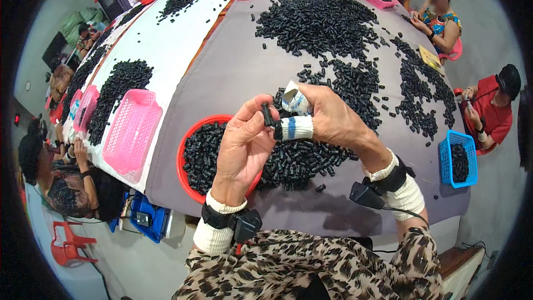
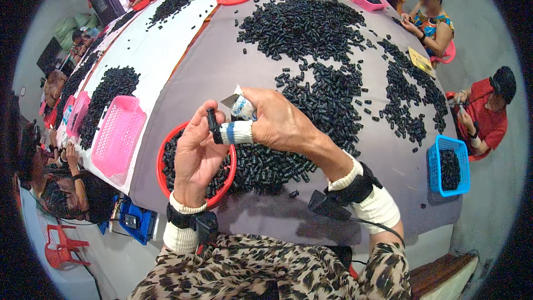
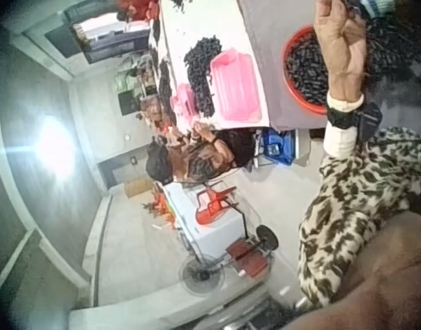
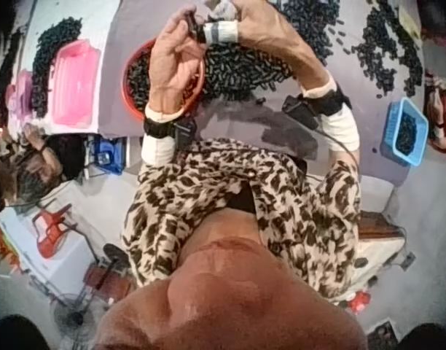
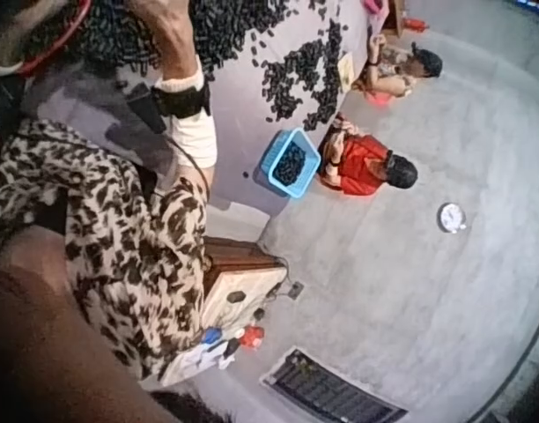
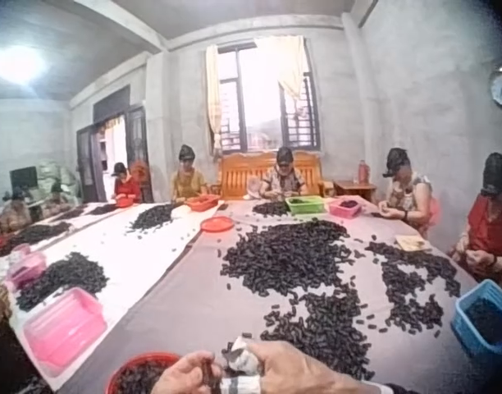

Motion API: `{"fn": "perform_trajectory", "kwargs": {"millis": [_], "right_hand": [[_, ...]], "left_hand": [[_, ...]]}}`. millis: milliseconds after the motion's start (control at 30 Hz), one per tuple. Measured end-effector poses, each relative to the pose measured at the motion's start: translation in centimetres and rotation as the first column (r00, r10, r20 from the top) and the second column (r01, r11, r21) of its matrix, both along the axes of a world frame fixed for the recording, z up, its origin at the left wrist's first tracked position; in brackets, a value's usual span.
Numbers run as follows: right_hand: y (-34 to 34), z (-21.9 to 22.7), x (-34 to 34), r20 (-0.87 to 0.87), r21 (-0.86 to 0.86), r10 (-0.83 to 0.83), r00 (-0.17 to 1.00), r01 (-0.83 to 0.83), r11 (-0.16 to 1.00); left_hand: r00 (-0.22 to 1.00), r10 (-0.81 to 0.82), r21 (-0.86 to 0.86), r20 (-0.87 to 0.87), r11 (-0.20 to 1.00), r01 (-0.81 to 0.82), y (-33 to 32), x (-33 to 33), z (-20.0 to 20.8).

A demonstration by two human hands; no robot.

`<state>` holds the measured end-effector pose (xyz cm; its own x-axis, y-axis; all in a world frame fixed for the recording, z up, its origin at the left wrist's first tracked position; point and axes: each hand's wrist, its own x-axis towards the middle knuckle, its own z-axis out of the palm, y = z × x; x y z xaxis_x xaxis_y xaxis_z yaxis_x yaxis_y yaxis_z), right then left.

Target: The recorder is shown picking up small black shoe components and assembling them into a bundle.

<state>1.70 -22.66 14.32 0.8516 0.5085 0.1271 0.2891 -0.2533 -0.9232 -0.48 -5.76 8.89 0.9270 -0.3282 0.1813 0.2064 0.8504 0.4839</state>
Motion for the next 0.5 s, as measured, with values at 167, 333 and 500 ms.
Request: {"fn": "perform_trajectory", "kwargs": {"millis": [167, 333, 500], "right_hand": [[0.8, -0.4, 0.8, 0.053, -0.113, 0.061, 0.997, -0.055, 0.992], [1.1, 0.2, 0.9, 0.068, -0.176, 0.077, 0.995, -0.064, 0.982], [0.9, -0.1, 1.2, 0.100, -0.265, 0.073, 0.992, -0.044, 0.963]], "left_hand": [[0.999, 0.012, -0.004, -0.034, 1.000, -0.012, 0.2, -0.2, 0.0], [0.998, 0.021, 0.011, -0.064, 1.000, -0.021, 0.3, -0.3, 0.0], [0.997, 0.028, 0.044, -0.078, 0.999, -0.024, 0.1, -0.1, -0.3]]}}
